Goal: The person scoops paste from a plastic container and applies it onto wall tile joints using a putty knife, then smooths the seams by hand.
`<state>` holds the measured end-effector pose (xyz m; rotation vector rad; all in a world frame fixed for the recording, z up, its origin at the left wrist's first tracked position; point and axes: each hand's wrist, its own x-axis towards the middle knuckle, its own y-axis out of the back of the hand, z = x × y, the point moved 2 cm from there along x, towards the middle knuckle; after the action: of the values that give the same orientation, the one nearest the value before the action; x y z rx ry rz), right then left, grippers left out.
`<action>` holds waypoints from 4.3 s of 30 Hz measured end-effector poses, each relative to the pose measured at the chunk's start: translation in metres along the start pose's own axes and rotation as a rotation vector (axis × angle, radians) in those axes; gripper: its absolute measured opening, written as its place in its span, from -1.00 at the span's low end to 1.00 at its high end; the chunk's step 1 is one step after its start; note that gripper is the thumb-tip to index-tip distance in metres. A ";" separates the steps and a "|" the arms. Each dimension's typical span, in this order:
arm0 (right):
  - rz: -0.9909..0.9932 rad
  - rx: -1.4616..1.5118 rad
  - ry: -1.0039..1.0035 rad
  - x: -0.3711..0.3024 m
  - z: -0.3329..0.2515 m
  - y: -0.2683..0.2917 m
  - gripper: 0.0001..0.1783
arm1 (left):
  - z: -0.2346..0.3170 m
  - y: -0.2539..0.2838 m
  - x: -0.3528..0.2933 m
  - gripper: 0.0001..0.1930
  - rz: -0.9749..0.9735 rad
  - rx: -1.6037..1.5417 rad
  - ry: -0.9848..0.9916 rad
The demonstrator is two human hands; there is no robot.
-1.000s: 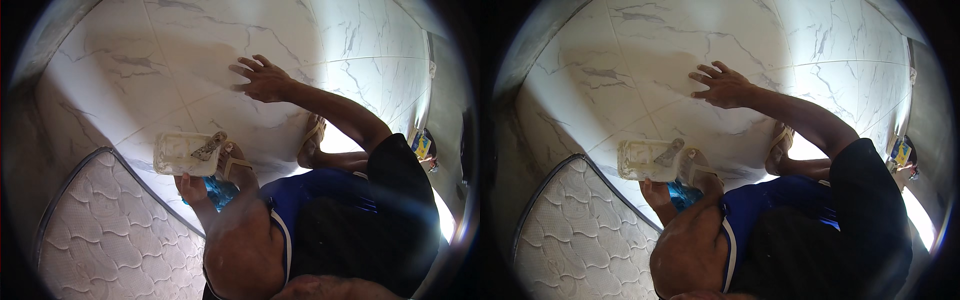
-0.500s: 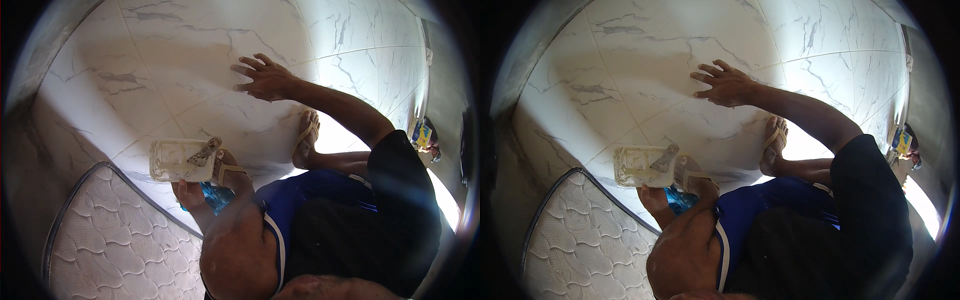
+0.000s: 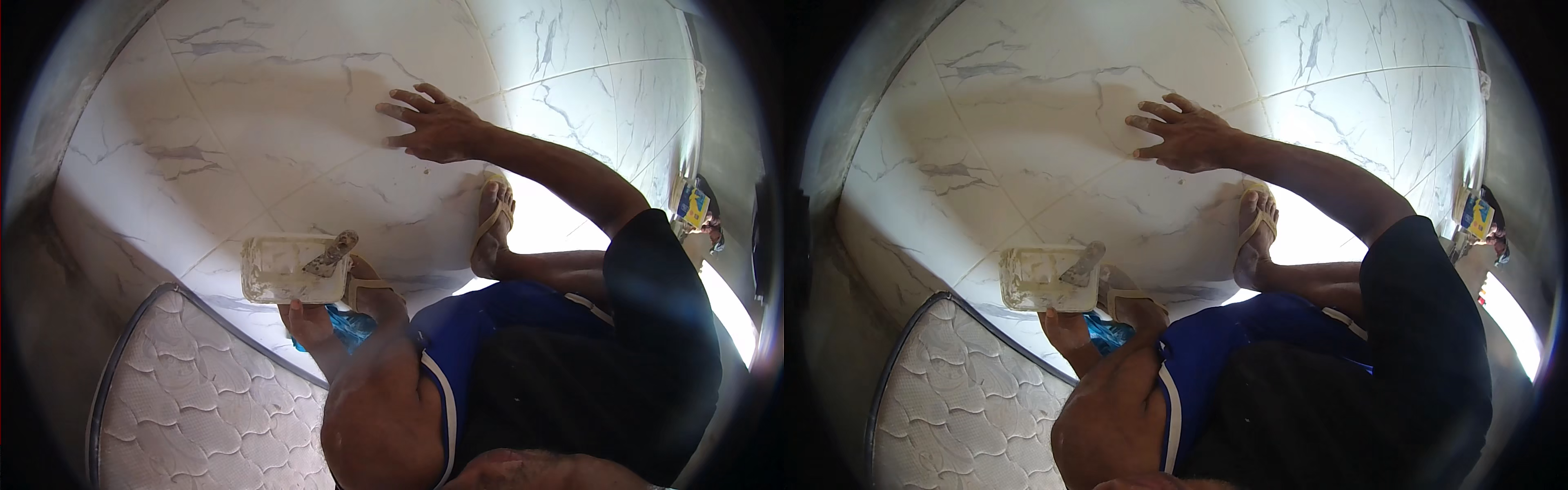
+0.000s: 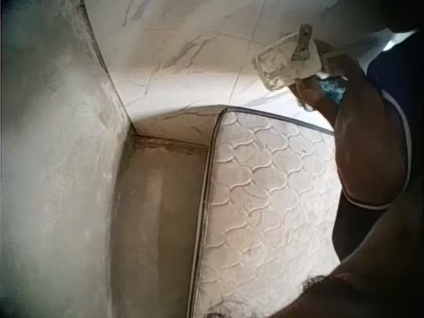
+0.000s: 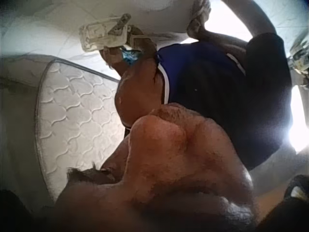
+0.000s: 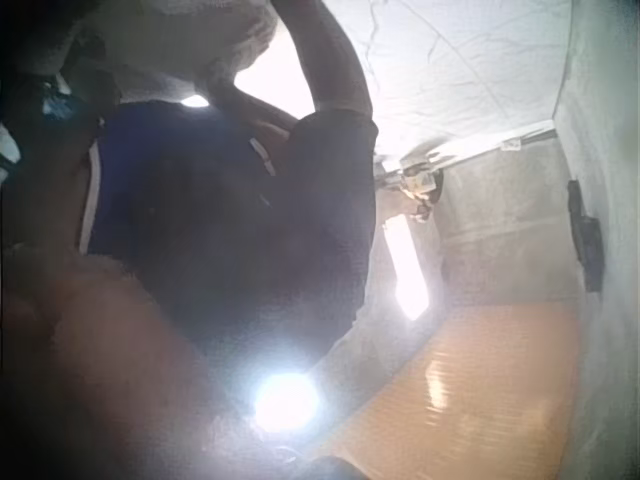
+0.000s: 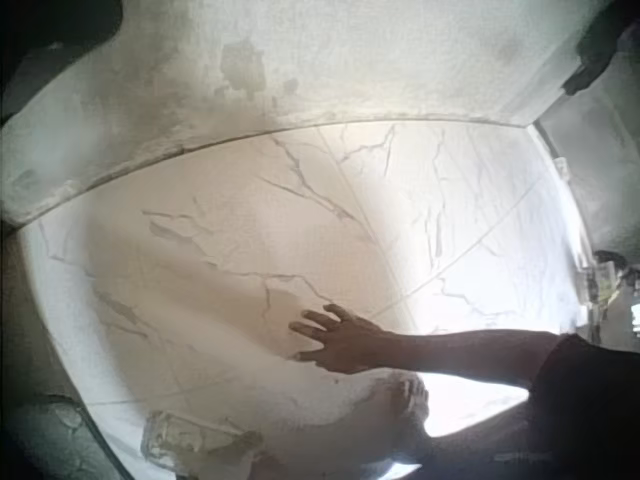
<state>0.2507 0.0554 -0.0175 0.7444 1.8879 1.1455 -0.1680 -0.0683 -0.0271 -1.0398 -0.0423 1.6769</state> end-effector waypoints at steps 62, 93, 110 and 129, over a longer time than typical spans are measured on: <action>0.010 -0.137 -0.134 -0.126 0.123 0.004 -0.51 | -0.021 -0.034 0.009 -0.02 0.066 0.212 0.106; 0.096 -0.144 -0.052 -0.120 0.104 -0.008 -0.39 | -0.022 -0.039 0.012 -0.06 0.018 0.293 0.145; 0.082 -0.223 -0.184 -0.144 0.119 -0.014 -0.29 | -0.020 -0.044 0.011 -0.08 0.014 0.351 0.107; 0.003 -0.164 -0.309 -0.157 0.127 -0.014 -0.41 | -0.018 -0.059 0.016 -0.10 -0.024 0.280 0.121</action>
<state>0.4390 -0.0190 -0.0156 0.7829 1.5185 1.1020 -0.1113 -0.0403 -0.0176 -0.9222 0.2515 1.5434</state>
